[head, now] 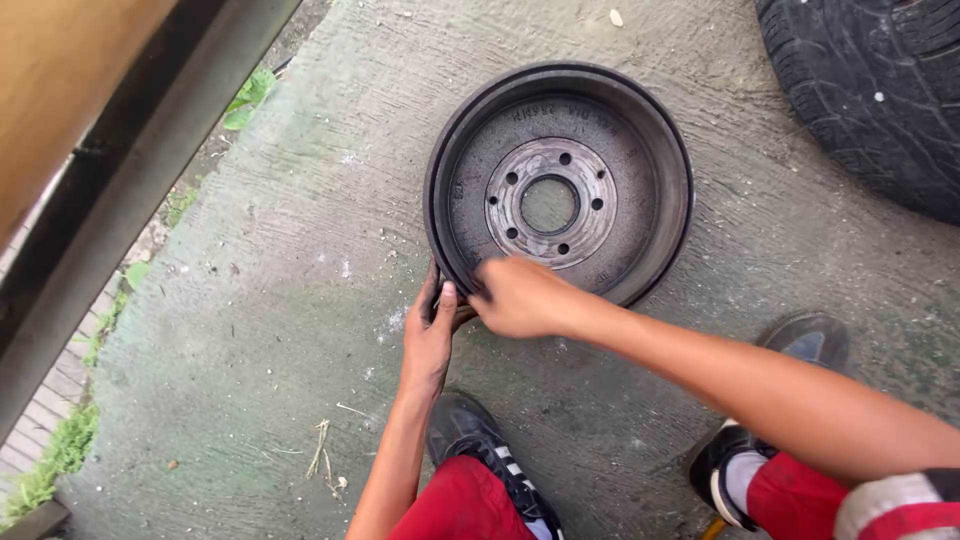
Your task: Cleaning and sanding the interior surface of a car brake drum.
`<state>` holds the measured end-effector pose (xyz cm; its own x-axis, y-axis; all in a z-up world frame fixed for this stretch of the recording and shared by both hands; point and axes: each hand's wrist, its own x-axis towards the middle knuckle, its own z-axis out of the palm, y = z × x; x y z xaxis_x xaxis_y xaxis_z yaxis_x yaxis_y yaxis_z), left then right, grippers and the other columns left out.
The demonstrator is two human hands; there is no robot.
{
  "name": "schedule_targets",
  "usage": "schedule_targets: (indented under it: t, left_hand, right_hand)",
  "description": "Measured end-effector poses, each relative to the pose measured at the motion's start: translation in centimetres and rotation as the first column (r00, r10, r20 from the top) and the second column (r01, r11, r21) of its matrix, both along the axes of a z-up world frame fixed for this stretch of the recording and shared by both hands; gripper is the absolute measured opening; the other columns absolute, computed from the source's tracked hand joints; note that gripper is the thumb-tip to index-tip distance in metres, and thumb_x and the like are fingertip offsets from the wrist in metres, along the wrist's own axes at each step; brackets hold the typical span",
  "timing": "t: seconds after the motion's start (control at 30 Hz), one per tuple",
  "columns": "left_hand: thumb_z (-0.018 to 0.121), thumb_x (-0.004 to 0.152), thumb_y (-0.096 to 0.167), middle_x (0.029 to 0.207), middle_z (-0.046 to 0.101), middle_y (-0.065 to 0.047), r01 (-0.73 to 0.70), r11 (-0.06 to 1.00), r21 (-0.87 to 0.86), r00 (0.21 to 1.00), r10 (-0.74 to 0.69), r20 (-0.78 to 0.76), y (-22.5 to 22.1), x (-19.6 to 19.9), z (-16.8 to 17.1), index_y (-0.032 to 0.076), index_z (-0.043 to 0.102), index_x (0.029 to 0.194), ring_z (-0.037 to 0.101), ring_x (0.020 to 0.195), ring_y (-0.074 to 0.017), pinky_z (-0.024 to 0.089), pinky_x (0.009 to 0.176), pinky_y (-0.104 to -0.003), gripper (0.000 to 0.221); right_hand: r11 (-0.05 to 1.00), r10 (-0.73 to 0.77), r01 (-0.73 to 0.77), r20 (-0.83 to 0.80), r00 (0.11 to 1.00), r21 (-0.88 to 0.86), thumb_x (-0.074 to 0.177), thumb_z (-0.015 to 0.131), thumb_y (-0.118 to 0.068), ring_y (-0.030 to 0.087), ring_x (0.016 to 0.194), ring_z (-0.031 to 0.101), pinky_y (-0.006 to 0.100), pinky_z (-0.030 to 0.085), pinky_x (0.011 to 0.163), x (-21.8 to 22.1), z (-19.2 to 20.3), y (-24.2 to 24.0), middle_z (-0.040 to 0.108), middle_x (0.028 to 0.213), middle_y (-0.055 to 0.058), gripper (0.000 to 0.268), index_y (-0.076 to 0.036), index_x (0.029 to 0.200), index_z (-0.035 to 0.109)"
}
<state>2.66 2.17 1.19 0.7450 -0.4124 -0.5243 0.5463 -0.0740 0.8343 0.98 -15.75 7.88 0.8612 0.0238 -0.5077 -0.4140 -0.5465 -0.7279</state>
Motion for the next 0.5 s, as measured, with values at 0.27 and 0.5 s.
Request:
schedule_targets:
  t: [0.27, 0.5]
  left_hand:
    - [0.059, 0.101, 0.026, 0.131, 0.067, -0.014, 0.040, 0.999, -0.007, 0.999, -0.040, -0.028, 0.9, 1.1, -0.2, 0.004, 0.040, 0.156, 0.069, 0.108, -0.0212, 0.060, 0.094, -0.038, 0.063]
    - [0.059, 0.100, 0.026, 0.135, 0.065, -0.012, 0.080, 0.993, 0.087, 0.996, -0.075, -0.053, 0.9, 0.9, 0.5, 0.004, 0.041, 0.155, 0.069, 0.110, -0.0210, 0.060, 0.092, -0.037, 0.062]
  right_hand:
    - [0.995, 0.076, -0.083, -0.111, 0.991, -0.054, 0.086, 0.066, -0.027, 0.045, 0.085, 0.073, 0.054, 0.056, 0.077, 2.1, -0.7, 0.2, 0.069, 0.083, 0.032, 0.035, 0.007, 0.085, 0.070]
    - [0.977, 0.135, -0.146, -0.079, 0.988, -0.153, 0.091, 0.066, -0.029, 0.049, 0.088, 0.069, 0.056, 0.053, 0.079, 0.7, 1.2, 0.3, 0.069, 0.086, 0.032, 0.035, 0.005, 0.089, 0.074]
